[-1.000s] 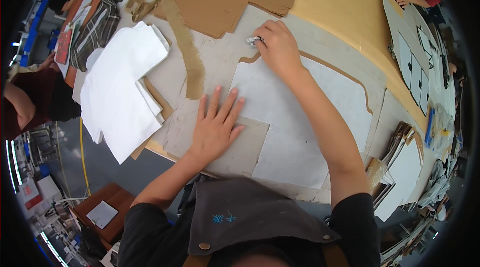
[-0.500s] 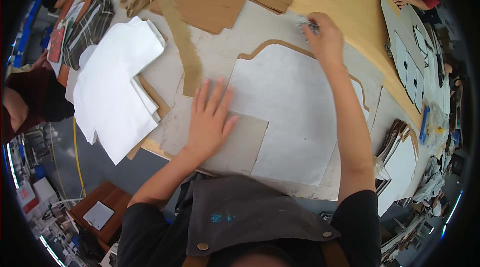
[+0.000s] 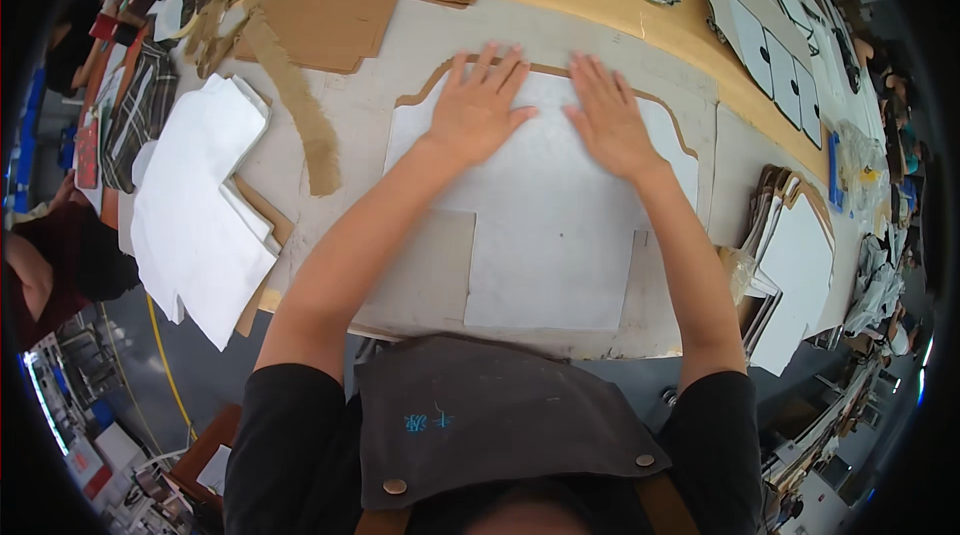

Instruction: The person places white paper sheets onto a brown cardboard template on a workbench, smooths them, applies glue from a squeeze bottle along the template edges, and presses the paper down. The person repeats this process with additional sheets, stacking the finished laminated pieces.

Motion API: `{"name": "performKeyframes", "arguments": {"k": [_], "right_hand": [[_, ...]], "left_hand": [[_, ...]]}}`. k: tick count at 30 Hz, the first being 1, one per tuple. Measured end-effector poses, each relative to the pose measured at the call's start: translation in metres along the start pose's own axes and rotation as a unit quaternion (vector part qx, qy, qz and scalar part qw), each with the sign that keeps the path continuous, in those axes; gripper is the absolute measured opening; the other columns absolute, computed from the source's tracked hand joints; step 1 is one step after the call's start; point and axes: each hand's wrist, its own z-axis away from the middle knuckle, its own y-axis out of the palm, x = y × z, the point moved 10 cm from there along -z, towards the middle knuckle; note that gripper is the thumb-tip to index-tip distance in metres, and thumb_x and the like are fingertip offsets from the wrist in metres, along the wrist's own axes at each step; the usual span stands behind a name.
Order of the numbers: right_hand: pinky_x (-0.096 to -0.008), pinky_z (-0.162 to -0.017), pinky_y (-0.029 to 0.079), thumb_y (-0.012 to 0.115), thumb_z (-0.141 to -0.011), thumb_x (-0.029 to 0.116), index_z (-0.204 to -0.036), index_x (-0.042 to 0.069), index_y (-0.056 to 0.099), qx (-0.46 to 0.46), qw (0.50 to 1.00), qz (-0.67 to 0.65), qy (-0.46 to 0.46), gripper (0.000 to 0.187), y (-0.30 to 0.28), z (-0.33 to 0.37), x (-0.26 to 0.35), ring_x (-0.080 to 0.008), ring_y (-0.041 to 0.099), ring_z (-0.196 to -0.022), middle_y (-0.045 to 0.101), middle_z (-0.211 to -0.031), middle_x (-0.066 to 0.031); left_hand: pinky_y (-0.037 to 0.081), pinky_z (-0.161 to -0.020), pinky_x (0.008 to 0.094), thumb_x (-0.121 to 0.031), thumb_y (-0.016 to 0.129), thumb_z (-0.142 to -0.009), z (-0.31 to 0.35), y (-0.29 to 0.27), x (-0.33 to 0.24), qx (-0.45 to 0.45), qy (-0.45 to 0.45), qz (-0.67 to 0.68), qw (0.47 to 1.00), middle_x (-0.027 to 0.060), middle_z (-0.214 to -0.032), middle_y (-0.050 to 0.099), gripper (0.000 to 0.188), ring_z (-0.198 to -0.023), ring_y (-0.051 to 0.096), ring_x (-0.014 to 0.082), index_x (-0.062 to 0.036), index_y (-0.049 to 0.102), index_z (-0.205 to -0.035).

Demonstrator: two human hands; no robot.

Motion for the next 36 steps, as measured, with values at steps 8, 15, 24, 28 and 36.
{"name": "performKeyframes", "arguments": {"k": [8, 15, 24, 28, 36], "right_hand": [[-0.0504, -0.123, 0.012, 0.038, -0.105, 0.038, -0.155, 0.002, 0.029, -0.043, 0.965, 0.150, 0.211, 0.062, -0.033, 0.104, -0.121, -0.0282, 0.019, -0.153, 0.023, -0.164, -0.0136], [-0.0490, -0.122, 0.016, 0.046, -0.102, 0.034, -0.151, -0.002, 0.034, -0.036, 0.999, 0.007, 0.032, 0.062, -0.013, 0.099, 0.064, -0.0300, 0.023, -0.151, 0.029, -0.162, -0.0161], [-0.0502, -0.122, 0.014, 0.045, -0.103, 0.033, -0.154, -0.003, 0.027, -0.083, 0.970, 0.084, 0.211, 0.064, -0.042, 0.177, -0.046, -0.0329, 0.019, -0.152, 0.022, -0.164, -0.0178], [-0.0515, -0.122, 0.013, 0.048, -0.100, 0.030, -0.154, -0.002, 0.027, -0.075, 0.993, 0.001, 0.091, 0.066, -0.054, 0.177, 0.077, -0.0352, 0.018, -0.152, 0.022, -0.164, -0.0183], [-0.0531, -0.121, 0.014, 0.053, -0.098, 0.027, -0.153, -0.002, 0.030, -0.055, 0.987, 0.031, 0.145, 0.066, -0.050, 0.212, 0.038, -0.0375, 0.019, -0.151, 0.024, -0.163, -0.0189]], "left_hand": [[0.013, -0.123, 0.0524, -0.049, 0.041, -0.103, 0.067, -0.031, 0.097, -0.005, -0.163, -0.084, 0.983, 0.0109, -0.165, 0.021, 0.069, -0.153, 0.015, 0.0295, -0.0042, 0.030, -0.155], [0.017, -0.121, 0.0549, -0.045, 0.056, -0.097, 0.118, -0.017, -0.043, 0.011, -0.001, 0.021, 1.000, 0.0138, -0.164, 0.023, 0.074, -0.152, 0.019, 0.0329, -0.0033, 0.032, -0.154], [0.016, -0.120, 0.0580, -0.046, 0.063, -0.091, 0.187, -0.039, -0.028, 0.025, -0.023, 0.001, 0.999, 0.0141, -0.164, 0.024, 0.080, -0.152, 0.019, 0.0341, -0.0059, 0.033, -0.154], [0.014, -0.119, 0.0607, -0.047, 0.065, -0.089, 0.226, -0.032, -0.099, 0.106, 0.085, 0.072, 0.988, 0.0134, -0.165, 0.022, 0.084, -0.152, 0.017, 0.0341, -0.0068, 0.031, -0.155], [0.025, -0.117, 0.0523, -0.024, 0.070, -0.088, 0.167, -0.056, -0.005, -0.015, -0.008, 0.041, 0.999, 0.0163, -0.158, 0.033, 0.071, -0.147, 0.028, 0.0363, -0.0021, 0.040, -0.148]]}}
